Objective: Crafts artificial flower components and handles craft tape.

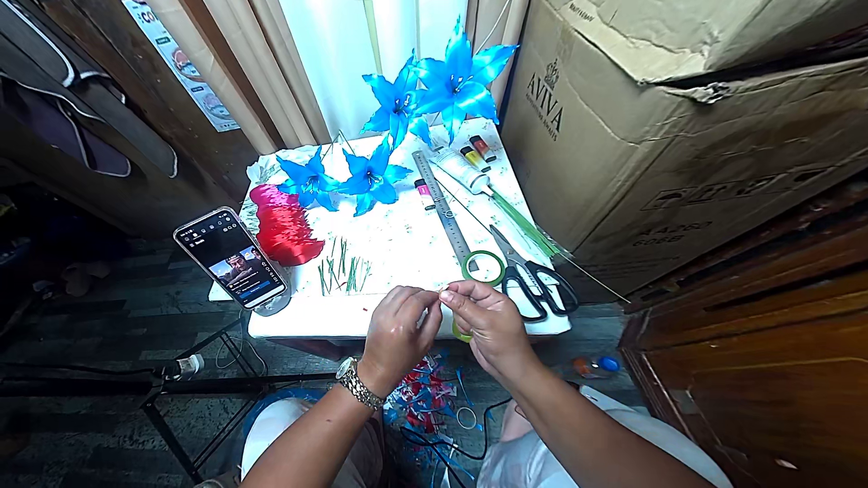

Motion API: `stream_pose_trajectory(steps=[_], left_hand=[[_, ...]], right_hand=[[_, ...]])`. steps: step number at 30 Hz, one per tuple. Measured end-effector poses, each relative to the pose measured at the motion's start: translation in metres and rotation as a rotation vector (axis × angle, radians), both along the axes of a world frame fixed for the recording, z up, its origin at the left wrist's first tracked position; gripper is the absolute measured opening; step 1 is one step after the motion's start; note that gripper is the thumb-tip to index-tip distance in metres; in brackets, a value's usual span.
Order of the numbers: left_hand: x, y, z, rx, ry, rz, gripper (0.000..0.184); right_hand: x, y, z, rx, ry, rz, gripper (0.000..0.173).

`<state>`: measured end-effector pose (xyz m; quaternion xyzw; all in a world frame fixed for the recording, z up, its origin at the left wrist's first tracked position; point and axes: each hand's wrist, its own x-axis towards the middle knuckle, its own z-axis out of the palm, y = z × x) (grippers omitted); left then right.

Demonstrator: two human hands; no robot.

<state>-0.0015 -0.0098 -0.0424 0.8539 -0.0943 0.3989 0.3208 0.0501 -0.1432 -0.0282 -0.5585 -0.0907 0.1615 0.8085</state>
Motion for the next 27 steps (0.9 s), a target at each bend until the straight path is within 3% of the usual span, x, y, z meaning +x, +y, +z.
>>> stream_pose_trajectory(steps=[5,7,10,15,19,23,27], left_hand=[[-0.007,0.001,0.021,-0.938,0.424,-0.305,0.012],[-0.006,0.007,0.024,-1.169,0.530,-0.461,0.018],[-0.006,0.015,0.025,-1.356,0.691,-0.689,0.019],[-0.003,0.023,0.021,-1.421,0.855,-1.002,0.012],[-0.004,0.024,0.021,-1.426,0.954,-1.099,0.011],[-0.003,0.021,0.025,-1.421,0.903,-0.878,0.018],[-0.005,0.012,0.029,-1.145,0.691,-0.535,0.014]], right_hand=[[0.005,-0.005,-0.002,0.079,-0.096,0.109,0.011],[0.006,-0.009,-0.001,0.112,-0.107,0.170,0.013],[0.008,-0.013,-0.001,0.190,-0.077,0.292,0.012],[0.011,-0.020,0.000,0.271,-0.005,0.534,0.015],[0.013,-0.022,-0.001,0.264,-0.023,0.573,0.013],[0.012,-0.019,0.001,0.188,-0.026,0.406,0.014],[0.012,-0.015,0.002,0.106,-0.038,0.223,0.015]])
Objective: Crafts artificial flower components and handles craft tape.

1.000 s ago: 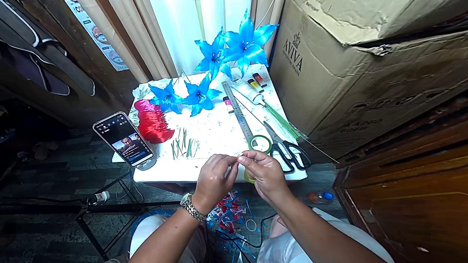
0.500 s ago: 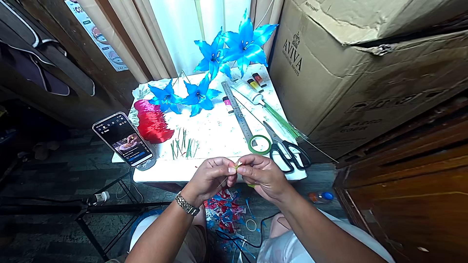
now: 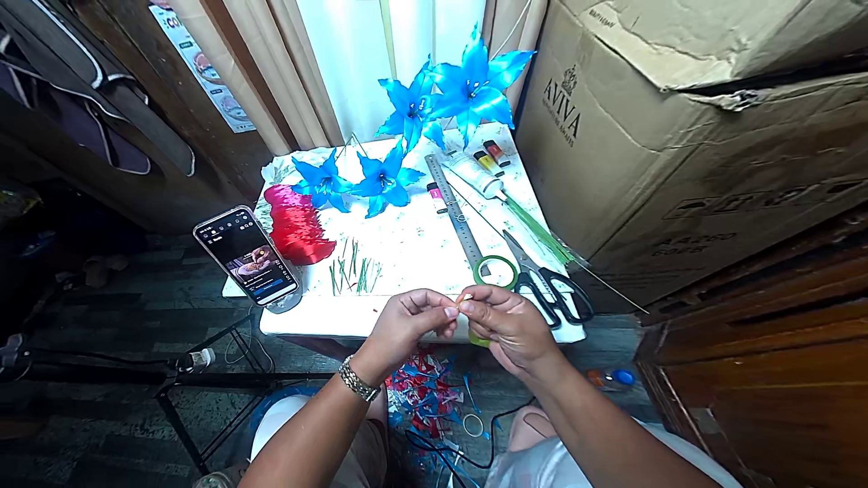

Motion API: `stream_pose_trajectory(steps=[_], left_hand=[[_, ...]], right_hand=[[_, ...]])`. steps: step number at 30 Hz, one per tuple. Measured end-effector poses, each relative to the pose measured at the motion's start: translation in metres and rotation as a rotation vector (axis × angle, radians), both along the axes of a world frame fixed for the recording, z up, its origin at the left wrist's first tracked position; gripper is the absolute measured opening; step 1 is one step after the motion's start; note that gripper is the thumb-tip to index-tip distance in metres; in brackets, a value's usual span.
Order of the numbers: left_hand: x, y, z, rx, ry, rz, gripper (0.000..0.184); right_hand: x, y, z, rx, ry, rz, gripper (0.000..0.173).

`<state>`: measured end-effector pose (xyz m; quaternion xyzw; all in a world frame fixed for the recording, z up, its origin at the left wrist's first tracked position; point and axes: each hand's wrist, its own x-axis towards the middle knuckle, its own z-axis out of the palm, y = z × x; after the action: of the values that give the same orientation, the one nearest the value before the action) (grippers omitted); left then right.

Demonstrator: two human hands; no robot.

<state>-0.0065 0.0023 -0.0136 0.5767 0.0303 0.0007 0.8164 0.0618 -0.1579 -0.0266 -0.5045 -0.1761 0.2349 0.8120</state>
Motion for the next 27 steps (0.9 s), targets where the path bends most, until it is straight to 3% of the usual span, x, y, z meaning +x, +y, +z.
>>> stream_pose_trajectory(steps=[2,5,9,11,15,18,23,27], left_hand=[[-0.001,-0.004,-0.003,0.255,-0.106,0.121,0.007],[-0.001,-0.010,-0.013,0.648,-0.350,0.265,0.014],[0.000,-0.012,-0.019,0.868,-0.515,0.367,0.011],[-0.001,-0.013,-0.019,0.801,-0.482,0.357,0.011],[-0.003,-0.009,-0.005,0.280,-0.179,0.177,0.010],[-0.003,-0.006,-0.004,0.074,-0.105,0.094,0.015],[-0.003,-0.006,-0.002,-0.084,-0.036,0.028,0.018],[-0.002,-0.007,-0.005,0.038,-0.066,0.078,0.012]], right_hand=[[0.000,0.002,0.000,-0.025,-0.008,-0.062,0.015],[-0.002,0.005,-0.001,-0.053,-0.006,-0.117,0.014],[-0.003,0.007,-0.003,-0.060,-0.008,-0.131,0.014],[-0.003,0.007,-0.004,-0.038,0.003,-0.109,0.014],[-0.003,0.004,-0.003,0.031,0.024,-0.021,0.014],[-0.003,0.002,-0.002,0.047,0.029,0.036,0.014],[-0.001,0.001,0.000,0.045,-0.026,0.025,0.017],[-0.002,0.001,0.001,0.006,-0.011,-0.054,0.016]])
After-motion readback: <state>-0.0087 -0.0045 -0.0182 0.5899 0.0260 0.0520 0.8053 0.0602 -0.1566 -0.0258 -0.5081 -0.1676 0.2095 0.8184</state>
